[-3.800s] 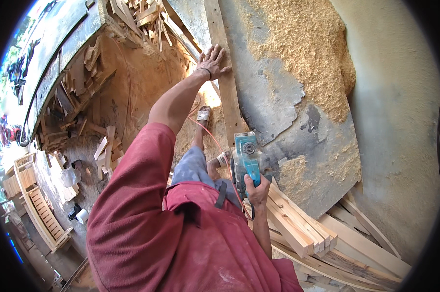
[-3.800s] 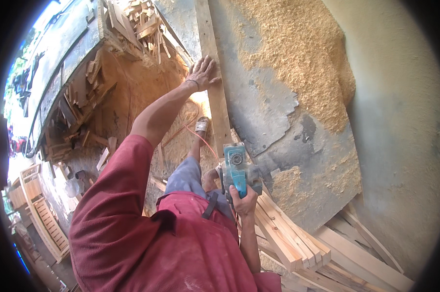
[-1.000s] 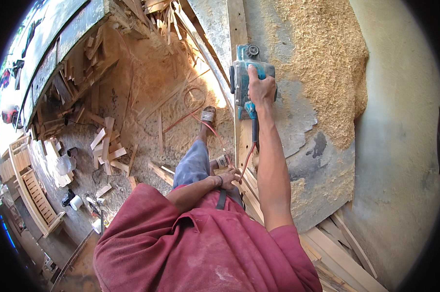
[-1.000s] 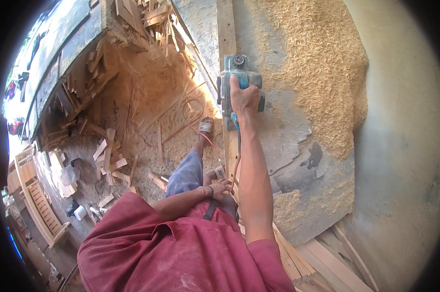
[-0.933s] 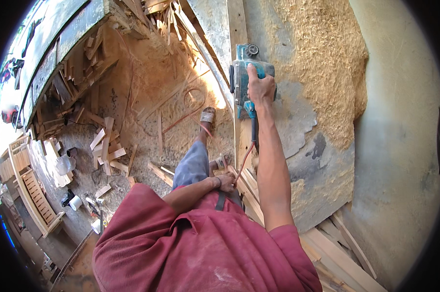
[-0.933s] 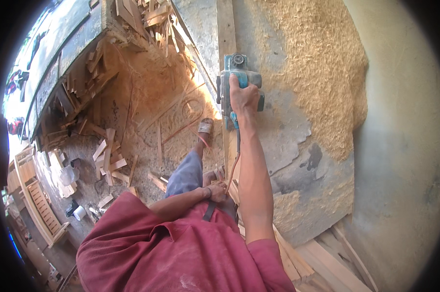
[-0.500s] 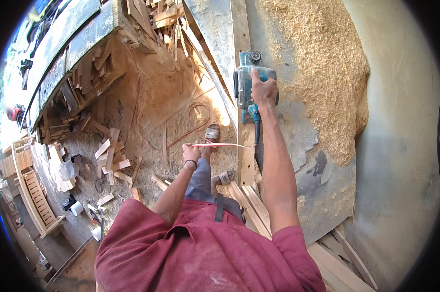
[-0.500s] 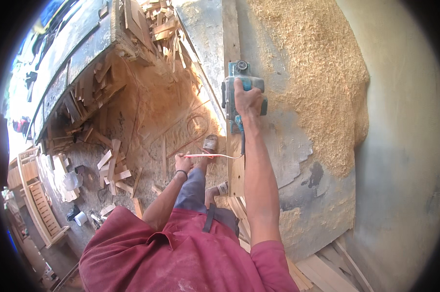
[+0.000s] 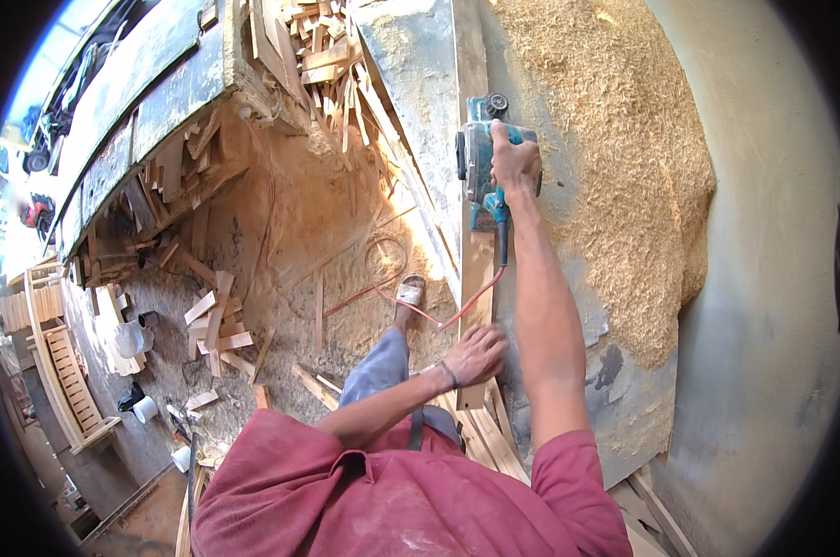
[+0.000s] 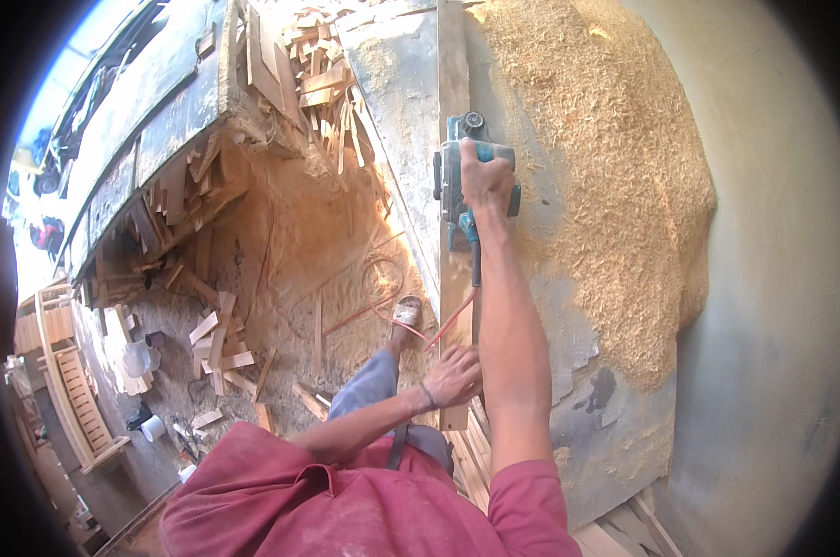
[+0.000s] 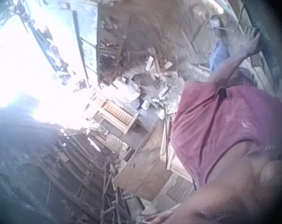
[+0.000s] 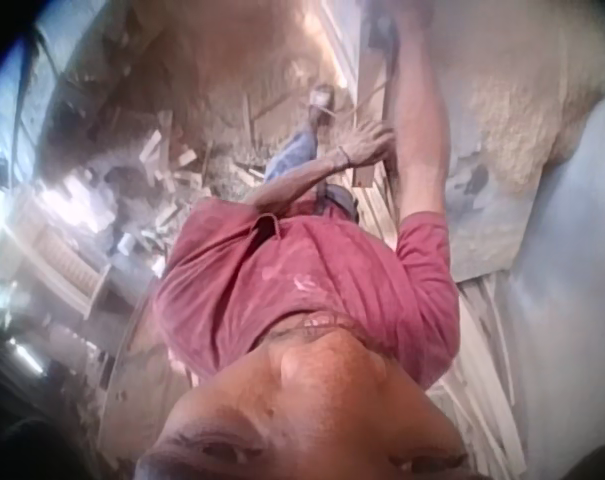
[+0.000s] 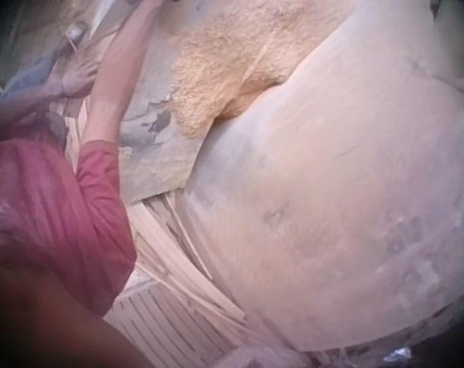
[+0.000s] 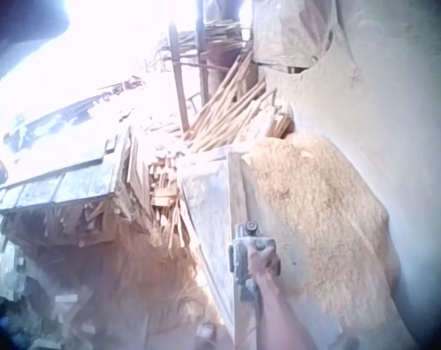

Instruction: The person sands a piece of wood with an electric sander, moving the tool along the length of the board and then setting it down to move the wood pieces around.

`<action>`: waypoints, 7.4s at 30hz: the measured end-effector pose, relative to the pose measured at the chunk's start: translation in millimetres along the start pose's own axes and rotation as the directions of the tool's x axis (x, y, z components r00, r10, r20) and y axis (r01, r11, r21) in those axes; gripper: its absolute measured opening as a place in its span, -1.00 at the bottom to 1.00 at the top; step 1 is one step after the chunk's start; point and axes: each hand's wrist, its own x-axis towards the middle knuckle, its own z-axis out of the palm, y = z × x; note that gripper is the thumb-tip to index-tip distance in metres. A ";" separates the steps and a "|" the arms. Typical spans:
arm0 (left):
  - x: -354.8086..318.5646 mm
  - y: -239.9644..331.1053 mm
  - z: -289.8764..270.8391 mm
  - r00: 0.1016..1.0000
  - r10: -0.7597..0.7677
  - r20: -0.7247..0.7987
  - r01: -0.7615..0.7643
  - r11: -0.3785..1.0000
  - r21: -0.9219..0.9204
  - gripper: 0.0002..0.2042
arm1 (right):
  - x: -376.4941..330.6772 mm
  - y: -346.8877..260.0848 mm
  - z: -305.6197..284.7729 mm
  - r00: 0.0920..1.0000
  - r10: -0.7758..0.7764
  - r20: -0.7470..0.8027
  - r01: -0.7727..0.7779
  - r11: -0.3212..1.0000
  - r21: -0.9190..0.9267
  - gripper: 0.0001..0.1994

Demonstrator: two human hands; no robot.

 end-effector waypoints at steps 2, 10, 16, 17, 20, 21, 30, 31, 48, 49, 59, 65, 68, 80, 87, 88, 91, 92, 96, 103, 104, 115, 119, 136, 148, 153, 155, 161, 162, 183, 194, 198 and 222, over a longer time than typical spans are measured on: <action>36.5 -31.6 -6.7 1.000 0.001 0.000 -0.001 0.980 0.198 -0.41 | 9.6 -23.6 1.9 0.999 0.013 0.031 -0.014 1.000 0.012 -0.43; 69.9 -54.9 -32.3 0.984 -0.003 0.181 -0.057 0.943 0.328 -0.20 | 107.0 -90.7 36.5 0.998 -0.064 0.014 0.065 0.998 -0.024 -0.46; 74.5 -53.0 -33.3 0.983 0.009 0.186 -0.080 0.923 0.377 -0.16 | 183.8 -129.9 49.8 0.991 -0.133 0.004 0.133 0.991 0.023 -0.47; 74.5 -53.6 -34.9 0.981 0.005 0.196 -0.076 0.931 0.358 -0.16 | 191.5 -136.3 54.0 0.990 -0.138 0.001 0.138 0.990 0.021 -0.46; 74.1 -58.3 -32.9 0.982 0.023 0.189 -0.084 0.943 0.323 -0.18 | 225.2 -154.7 70.5 0.988 -0.154 -0.004 0.154 0.988 -0.009 -0.46; 75.0 -58.6 -32.0 0.982 0.027 0.188 -0.088 0.943 0.322 -0.19 | 233.3 -162.8 72.0 0.989 -0.147 0.012 0.147 0.989 -0.004 -0.46; 70.2 -61.7 -28.7 0.973 0.048 0.227 -0.106 0.961 0.254 -0.28 | 342.0 -204.4 106.5 0.961 -0.272 -0.046 0.272 0.962 -0.002 -0.42; 69.9 -61.8 -26.7 0.975 0.047 0.217 -0.101 0.964 0.246 -0.30 | 347.1 -212.6 107.8 0.963 -0.269 -0.017 0.269 0.963 0.000 -0.40; 64.1 -64.5 -15.3 0.992 0.031 0.120 -0.039 0.998 0.059 -0.42 | 427.1 -251.4 139.6 0.926 -0.378 -0.015 0.377 0.925 -0.044 -0.32; 63.2 -65.6 -17.2 0.985 0.040 0.169 -0.062 0.990 0.126 -0.40 | 425.9 -251.7 134.7 0.934 -0.357 0.000 0.356 0.932 -0.063 -0.32; 70.1 -61.4 -28.8 0.976 0.004 0.216 -0.036 0.989 0.146 -0.30 | 374.4 -223.1 123.3 0.976 -0.217 0.020 0.216 0.976 0.013 -0.41; 71.9 -61.9 -24.6 0.982 0.022 0.186 -0.067 0.969 0.237 -0.44 | 315.5 -189.4 100.6 0.984 -0.170 0.058 0.166 0.984 0.063 -0.45; 71.4 -60.0 -26.8 0.985 0.020 0.170 -0.067 0.960 0.273 -0.46 | 281.1 -171.8 88.9 0.987 -0.157 0.045 0.153 0.985 0.082 -0.45; 72.1 -56.2 -33.7 0.980 0.001 0.197 -0.069 0.937 0.342 -0.49 | 139.0 -118.0 48.0 0.992 -0.108 0.062 0.104 0.993 0.058 -0.45; 69.5 -57.2 -28.2 0.996 0.073 0.053 -0.086 0.952 0.295 -0.52 | 81.4 -73.6 31.6 0.995 -0.078 0.062 0.075 0.996 0.054 -0.46; 69.3 -55.1 -26.4 0.996 0.068 0.052 -0.080 0.958 0.276 -0.53 | 71.3 -67.7 26.2 0.996 -0.060 0.066 0.057 0.998 0.033 -0.47; 68.8 -55.0 -29.5 0.994 0.112 0.016 -0.113 0.969 0.218 -0.57 | 43.8 -49.9 17.2 0.996 -0.049 0.070 0.047 0.999 0.027 -0.47; 67.4 -54.0 -31.1 0.992 0.119 0.032 -0.123 0.976 0.179 -0.58 | 36.3 -42.0 14.3 0.996 -0.054 0.071 0.052 0.998 0.020 -0.47; 58.0 -48.3 -32.2 0.962 0.268 -0.044 -0.259 0.954 0.147 -0.64 | -5.6 -26.0 2.5 0.992 -0.035 0.120 0.029 0.998 0.054 -0.49; -52.3 10.2 -0.2 0.961 -0.178 -0.212 0.131 0.968 -0.215 -0.64 | -89.4 24.0 -34.4 0.990 0.019 0.139 -0.037 0.992 0.122 -0.53; -64.1 16.0 12.2 0.899 -0.325 -0.293 0.249 0.931 -0.266 -0.58 | -104.2 32.5 -44.6 0.993 0.010 0.117 -0.027 0.989 0.145 -0.54; -102.2 22.3 130.9 0.820 -0.496 -0.285 0.234 0.746 -0.623 -0.23 | -300.7 111.0 -163.1 0.989 0.145 -0.001 -0.129 0.882 0.453 -0.58; -92.8 28.5 114.2 0.759 -0.643 0.106 0.539 0.528 -0.657 -0.23 | -347.4 122.1 -199.3 0.980 0.153 -0.130 -0.078 0.887 0.455 -0.57; -64.5 31.9 128.9 0.619 -0.786 0.009 0.516 0.398 -0.759 -0.02 | -463.6 180.1 -255.8 0.959 0.242 -0.145 -0.115 0.805 0.582 -0.62; -245.0 -98.6 82.7 0.473 -0.270 0.839 0.361 0.928 0.095 -0.53 | -521.1 259.9 -218.6 0.990 0.138 -0.002 -0.135 0.970 0.204 -0.59; -83.8 -48.9 -32.7 0.671 -0.576 0.466 0.382 0.808 0.448 -0.68 | -526.2 275.7 -200.5 0.999 0.054 -0.004 -0.053 0.997 0.057 -0.58; -40.2 -40.6 -50.2 0.935 -0.323 0.143 0.254 0.896 0.364 -0.52 | -525.7 278.8 -194.9 1.000 0.000 -0.015 0.000 1.000 0.010 -0.59; 66.0 -43.6 -49.4 0.991 -0.038 0.132 -0.044 0.826 0.563 -0.44 | -514.6 271.3 -188.9 1.000 -0.012 -0.026 0.011 0.999 -0.035 -0.62; 72.6 -46.3 -49.8 0.982 -0.072 0.176 -0.046 0.810 0.584 -0.44 | -511.9 270.4 -188.0 0.999 -0.014 -0.030 0.013 0.999 -0.035 -0.62; 110.7 -49.9 -80.1 0.963 -0.024 0.269 -0.127 0.839 0.529 -0.38 | -448.1 231.5 -167.6 1.000 -0.015 -0.021 0.014 0.998 -0.054 -0.62; 136.0 -49.9 -101.0 0.934 -0.050 0.354 -0.148 0.847 0.511 -0.37 | -397.9 200.1 -154.9 1.000 0.024 0.015 -0.022 0.993 -0.116 -0.64; 150.9 -45.1 -104.8 0.885 -0.111 0.451 -0.152 0.849 0.506 -0.35 | -375.6 178.6 -151.9 0.999 0.031 0.013 -0.030 0.992 -0.126 -0.62; -164.6 6.3 48.0 0.914 -0.331 0.233 0.382 0.895 -0.231 -0.45 | -269.5 125.8 -105.5 0.996 -0.090 -0.008 0.089 0.993 -0.074 -0.60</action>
